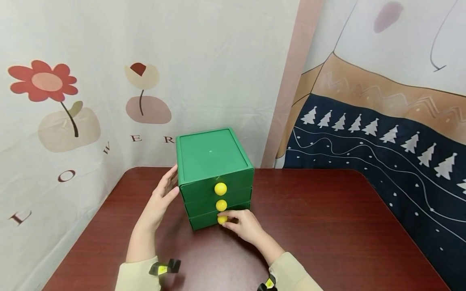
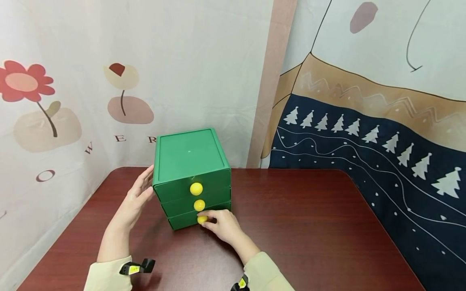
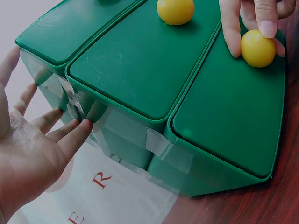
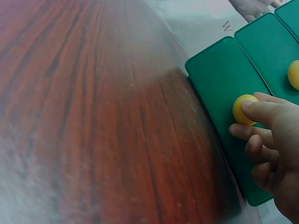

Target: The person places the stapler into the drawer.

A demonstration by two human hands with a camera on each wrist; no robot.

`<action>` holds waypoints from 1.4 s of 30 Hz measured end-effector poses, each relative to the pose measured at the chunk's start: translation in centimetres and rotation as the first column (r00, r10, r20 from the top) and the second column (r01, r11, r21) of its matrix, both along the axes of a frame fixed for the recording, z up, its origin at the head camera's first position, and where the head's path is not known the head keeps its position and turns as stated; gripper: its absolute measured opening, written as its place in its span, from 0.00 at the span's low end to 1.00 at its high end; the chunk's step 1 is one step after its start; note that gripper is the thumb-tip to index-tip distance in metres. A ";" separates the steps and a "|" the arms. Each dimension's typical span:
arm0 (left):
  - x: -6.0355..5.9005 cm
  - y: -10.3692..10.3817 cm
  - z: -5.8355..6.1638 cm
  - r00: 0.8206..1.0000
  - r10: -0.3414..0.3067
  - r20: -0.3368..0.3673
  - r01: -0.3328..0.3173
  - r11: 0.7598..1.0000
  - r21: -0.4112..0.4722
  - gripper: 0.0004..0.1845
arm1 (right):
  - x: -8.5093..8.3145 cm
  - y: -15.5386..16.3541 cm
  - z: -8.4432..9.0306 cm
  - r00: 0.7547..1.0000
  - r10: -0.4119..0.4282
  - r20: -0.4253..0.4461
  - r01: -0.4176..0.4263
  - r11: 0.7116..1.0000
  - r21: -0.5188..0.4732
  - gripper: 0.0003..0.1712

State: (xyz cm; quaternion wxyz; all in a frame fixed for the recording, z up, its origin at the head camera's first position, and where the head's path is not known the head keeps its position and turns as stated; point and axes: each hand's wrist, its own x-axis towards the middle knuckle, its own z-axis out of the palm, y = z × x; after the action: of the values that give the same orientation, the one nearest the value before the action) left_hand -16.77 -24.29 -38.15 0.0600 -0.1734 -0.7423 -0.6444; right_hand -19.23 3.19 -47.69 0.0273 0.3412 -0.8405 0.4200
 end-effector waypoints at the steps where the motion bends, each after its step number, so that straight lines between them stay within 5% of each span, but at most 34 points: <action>1: 0.0 0.0 0.0 1.000 0.001 0.003 -0.001 1.000 0.000 0.31 | 0.0 -0.1 -0.1 1.000 -0.006 0.012 0.006 1.000 -0.003 0.14; 12: -0.1 0.2 0.2 1.000 -0.005 0.024 0.004 1.000 0.008 0.32 | 1.0 1.0 -0.2 0.995 -0.006 0.096 0.010 0.999 -0.044 0.16; 22: -0.1 0.5 0.3 1.000 0.003 0.001 -0.003 1.000 0.015 0.31 | 2.3 4.3 1.3 0.993 -0.114 -0.009 0.113 0.993 -0.035 0.16; 32: -0.2 0.3 0.3 0.999 0.039 -0.033 -0.038 0.999 0.010 0.27 | 2.7 9.6 3.3 0.962 -0.251 -0.105 0.241 0.966 -0.099 0.16; 37: 0.0 -0.5 0.6 0.997 0.077 -0.027 -0.079 0.993 -0.092 0.26 | 2.6 12.6 4.4 0.932 -0.306 -0.195 0.289 0.951 -0.107 0.16; 42: 0.2 -2.0 0.7 0.989 0.145 -0.003 -0.139 0.948 -0.287 0.28 | 2.2 15.8 4.9 0.891 -0.352 -0.287 0.328 0.936 -0.127 0.17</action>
State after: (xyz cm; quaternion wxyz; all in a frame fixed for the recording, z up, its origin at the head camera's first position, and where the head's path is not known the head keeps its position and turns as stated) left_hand -16.53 -26.27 -37.42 0.0740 -0.1207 -0.8388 -0.5258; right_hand -17.01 19.03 -42.74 0.2428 0.2484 -0.8564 0.3821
